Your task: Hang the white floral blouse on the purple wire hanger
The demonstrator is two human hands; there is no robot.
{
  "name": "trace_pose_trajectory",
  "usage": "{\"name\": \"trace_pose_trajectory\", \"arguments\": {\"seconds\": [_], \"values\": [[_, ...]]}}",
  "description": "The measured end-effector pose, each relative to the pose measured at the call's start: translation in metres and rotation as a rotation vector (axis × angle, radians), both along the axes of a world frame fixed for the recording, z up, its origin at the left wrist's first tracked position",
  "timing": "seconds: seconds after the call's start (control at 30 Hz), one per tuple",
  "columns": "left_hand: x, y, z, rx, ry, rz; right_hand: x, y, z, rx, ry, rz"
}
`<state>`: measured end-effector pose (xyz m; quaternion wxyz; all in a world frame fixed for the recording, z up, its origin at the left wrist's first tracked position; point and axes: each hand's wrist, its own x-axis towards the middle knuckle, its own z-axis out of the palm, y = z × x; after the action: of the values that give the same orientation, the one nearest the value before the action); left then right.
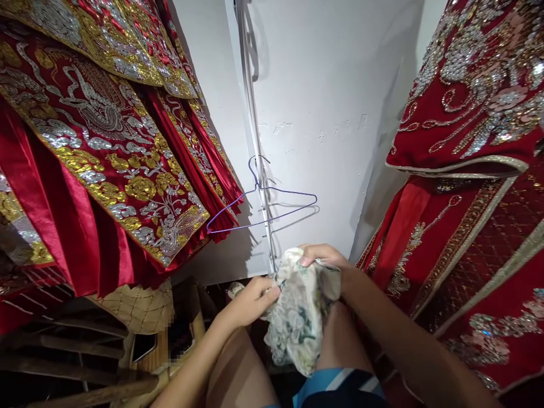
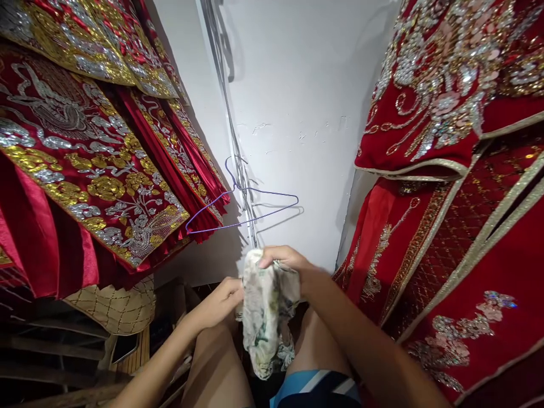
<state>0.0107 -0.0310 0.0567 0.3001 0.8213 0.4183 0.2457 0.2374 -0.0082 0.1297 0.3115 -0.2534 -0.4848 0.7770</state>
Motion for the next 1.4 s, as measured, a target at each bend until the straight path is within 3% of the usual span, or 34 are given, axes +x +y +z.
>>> {"name": "trace_pose_trajectory", "arguments": {"seconds": [0.07, 0.13, 0.2, 0.27, 0.4, 0.53, 0.63, 0.73, 0.93, 1.03, 1.2, 1.3, 1.4], "values": [[-0.025, 0.005, -0.001, 0.044, 0.202, -0.017, 0.017, 0.007, 0.012, 0.162, -0.127, -0.018], [-0.055, 0.011, 0.005, 0.150, 0.345, 0.069, 0.029, 0.021, 0.015, 0.447, -0.290, -0.186], [-0.084, 0.018, 0.017, 0.251, 0.439, 0.187, 0.031, 0.042, 0.007, 0.742, -0.445, -0.437], [-0.106, 0.026, 0.030, 0.328, 0.487, 0.301, 0.023, 0.069, -0.006, 0.918, -0.536, -0.586], [-0.118, 0.039, 0.046, 0.404, 0.461, 0.465, -0.010, 0.125, -0.026, 0.978, -0.543, -0.639], [-0.114, 0.049, 0.044, 0.394, 0.404, 0.644, -0.031, 0.156, -0.033, 0.925, -0.578, -0.568], [-0.114, 0.053, 0.039, 0.385, 0.289, 0.707, -0.027, 0.152, -0.039, 0.913, -0.598, -0.592], [-0.109, 0.052, 0.038, 0.428, 0.145, 0.729, -0.015, 0.132, -0.045, 0.906, -0.609, -0.607], [-0.086, 0.062, 0.055, 0.552, -0.124, 0.706, -0.010, 0.091, -0.039, 0.810, -0.493, -0.577], [-0.071, 0.073, 0.068, 0.603, -0.055, 0.663, -0.017, 0.081, -0.036, 0.751, -0.436, -0.599], [-0.041, 0.090, 0.090, 0.701, 0.124, 0.721, -0.033, 0.074, -0.040, 0.675, -0.384, -0.594], [-0.033, 0.097, 0.098, 0.695, 0.138, 0.690, -0.035, 0.069, -0.044, 0.719, -0.370, -0.593], [-0.038, 0.099, 0.099, 0.718, 0.123, 0.694, -0.021, 0.067, -0.045, 0.807, -0.370, -0.725]]}}
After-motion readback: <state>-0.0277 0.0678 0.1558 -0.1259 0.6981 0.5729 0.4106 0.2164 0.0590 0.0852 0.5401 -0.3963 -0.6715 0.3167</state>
